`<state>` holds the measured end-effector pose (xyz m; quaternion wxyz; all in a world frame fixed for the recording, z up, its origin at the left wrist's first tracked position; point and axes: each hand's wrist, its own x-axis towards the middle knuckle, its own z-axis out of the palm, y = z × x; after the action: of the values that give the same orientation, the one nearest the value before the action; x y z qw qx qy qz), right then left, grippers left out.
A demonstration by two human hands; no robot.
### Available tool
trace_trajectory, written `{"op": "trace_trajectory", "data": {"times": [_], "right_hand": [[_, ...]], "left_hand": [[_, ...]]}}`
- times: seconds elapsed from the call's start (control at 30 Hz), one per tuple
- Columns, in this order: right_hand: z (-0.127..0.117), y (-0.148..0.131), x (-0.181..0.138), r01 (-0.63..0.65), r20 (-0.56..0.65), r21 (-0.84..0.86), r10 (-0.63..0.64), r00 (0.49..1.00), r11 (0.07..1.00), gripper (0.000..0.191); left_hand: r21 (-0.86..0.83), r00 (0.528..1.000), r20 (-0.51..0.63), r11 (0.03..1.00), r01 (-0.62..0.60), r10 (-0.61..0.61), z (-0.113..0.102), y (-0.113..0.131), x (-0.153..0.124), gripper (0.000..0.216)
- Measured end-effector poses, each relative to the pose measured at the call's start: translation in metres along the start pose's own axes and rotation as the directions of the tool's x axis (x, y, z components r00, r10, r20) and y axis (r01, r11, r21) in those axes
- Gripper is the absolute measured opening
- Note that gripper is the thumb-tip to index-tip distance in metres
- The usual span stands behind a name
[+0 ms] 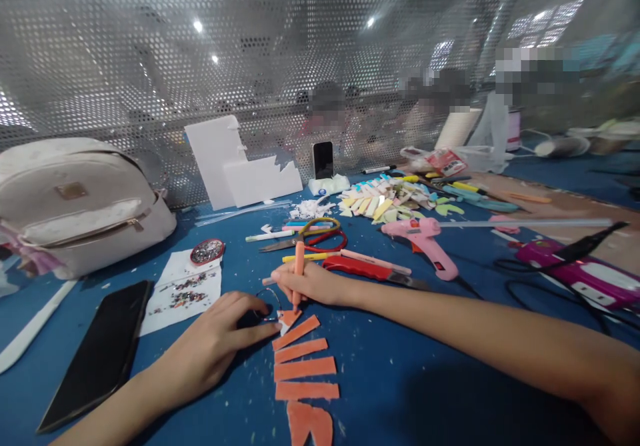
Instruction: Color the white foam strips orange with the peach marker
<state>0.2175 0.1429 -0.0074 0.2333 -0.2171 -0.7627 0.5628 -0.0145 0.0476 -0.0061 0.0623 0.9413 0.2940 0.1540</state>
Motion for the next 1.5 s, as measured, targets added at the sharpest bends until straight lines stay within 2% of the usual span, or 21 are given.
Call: {"op": "trace_trajectory", "data": {"times": [0.43, 0.7, 0.87, 1.03, 1.5], "right_hand": [[0.000, 0.009, 0.000, 0.037, 0.003, 0.031, -0.038, 0.999, 0.999, 0.061], [-0.001, 0.000, -0.002, 0.036, 0.012, 0.001, -0.036, 0.999, 0.999, 0.061], [0.000, 0.000, -0.002, 0.001, 0.045, -0.039, 0.000, 0.999, 0.999, 0.047], [0.000, 0.003, -0.002, -0.028, 0.051, -0.052, 0.031, 0.998, 0.998, 0.048], [0.001, 0.003, -0.002, -0.016, 0.069, -0.050, 0.019, 0.997, 0.999, 0.048]], "left_hand": [[0.000, 1.000, -0.015, 1.000, 0.008, -0.008, 0.000, 0.000, 0.001, 0.052], [0.005, 1.000, -0.022, 1.000, -0.004, 0.004, -0.001, 0.001, 0.002, 0.053], [0.015, 1.000, -0.029, 1.000, -0.007, 0.007, -0.002, 0.002, 0.003, 0.050], [0.010, 1.000, -0.024, 1.000, -0.008, 0.008, -0.002, 0.002, 0.003, 0.050], [0.005, 1.000, -0.001, 1.000, -0.003, 0.003, 0.000, 0.000, 0.002, 0.055]]}}
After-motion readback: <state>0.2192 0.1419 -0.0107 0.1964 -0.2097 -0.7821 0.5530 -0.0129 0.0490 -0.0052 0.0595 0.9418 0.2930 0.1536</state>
